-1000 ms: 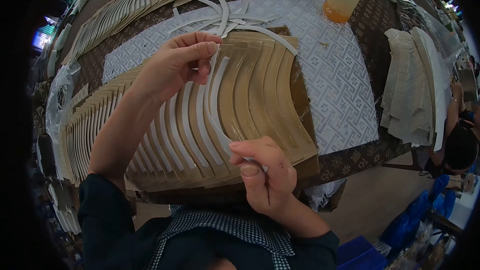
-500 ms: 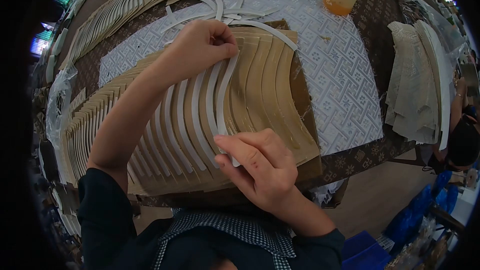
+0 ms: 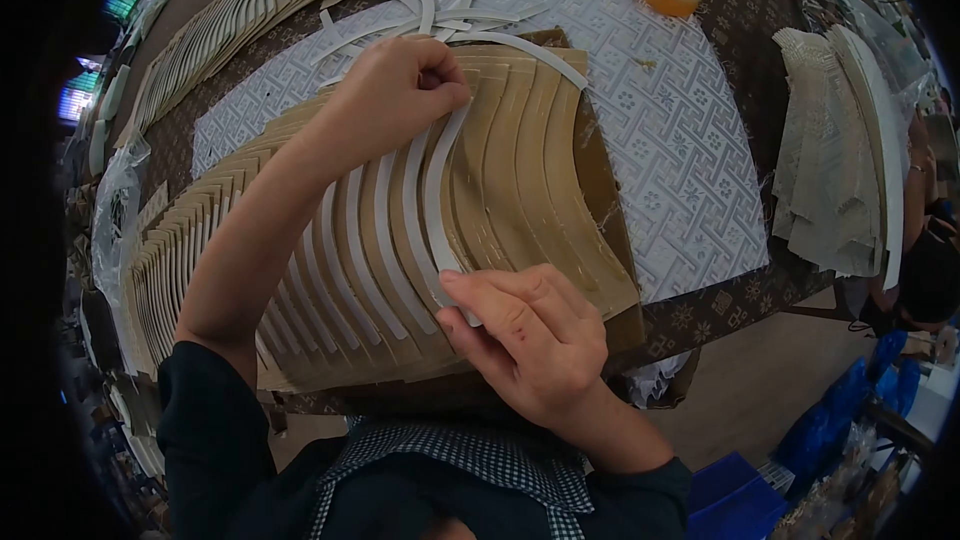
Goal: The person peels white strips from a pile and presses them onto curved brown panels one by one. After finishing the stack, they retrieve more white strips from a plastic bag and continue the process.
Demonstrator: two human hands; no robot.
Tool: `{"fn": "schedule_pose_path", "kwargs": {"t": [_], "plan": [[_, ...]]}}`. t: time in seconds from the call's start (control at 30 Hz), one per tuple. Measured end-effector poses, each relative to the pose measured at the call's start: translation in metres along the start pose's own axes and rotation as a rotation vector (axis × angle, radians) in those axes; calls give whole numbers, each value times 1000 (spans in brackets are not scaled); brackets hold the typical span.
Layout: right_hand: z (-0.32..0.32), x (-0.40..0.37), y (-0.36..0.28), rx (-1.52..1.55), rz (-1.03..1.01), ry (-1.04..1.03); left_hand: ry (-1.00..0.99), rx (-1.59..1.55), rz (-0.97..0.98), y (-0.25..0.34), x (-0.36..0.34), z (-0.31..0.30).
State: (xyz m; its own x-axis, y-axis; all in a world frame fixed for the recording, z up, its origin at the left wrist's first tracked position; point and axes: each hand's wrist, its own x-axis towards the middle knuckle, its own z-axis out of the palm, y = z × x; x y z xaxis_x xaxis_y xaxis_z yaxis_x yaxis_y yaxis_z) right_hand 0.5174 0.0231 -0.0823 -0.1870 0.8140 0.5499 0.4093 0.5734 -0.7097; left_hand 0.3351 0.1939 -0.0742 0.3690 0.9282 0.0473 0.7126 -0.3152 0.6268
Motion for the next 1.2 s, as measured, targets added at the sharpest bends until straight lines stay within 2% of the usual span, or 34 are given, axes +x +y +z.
{"fn": "schedule_pose_path", "kwargs": {"t": [0.2,0.43,0.57,0.73,0.83,1.2], "plan": [[-3,-2,2,-62,-23,34,76,105,54,-1,-2,6],[-8,-5,-1,-289,-17,-58,185,253,149,6,-13,13],[-7,-8,0,-306,18,-94,117,210,229,7,-30,12],[-8,-10,3,-320,19,-119,25,186,161,15,-53,4],[-8,-10,3,-328,18,-132,38,131,207,10,-63,4],[-11,-8,-1,-415,47,-200,56,262,258,15,-75,5]]}}
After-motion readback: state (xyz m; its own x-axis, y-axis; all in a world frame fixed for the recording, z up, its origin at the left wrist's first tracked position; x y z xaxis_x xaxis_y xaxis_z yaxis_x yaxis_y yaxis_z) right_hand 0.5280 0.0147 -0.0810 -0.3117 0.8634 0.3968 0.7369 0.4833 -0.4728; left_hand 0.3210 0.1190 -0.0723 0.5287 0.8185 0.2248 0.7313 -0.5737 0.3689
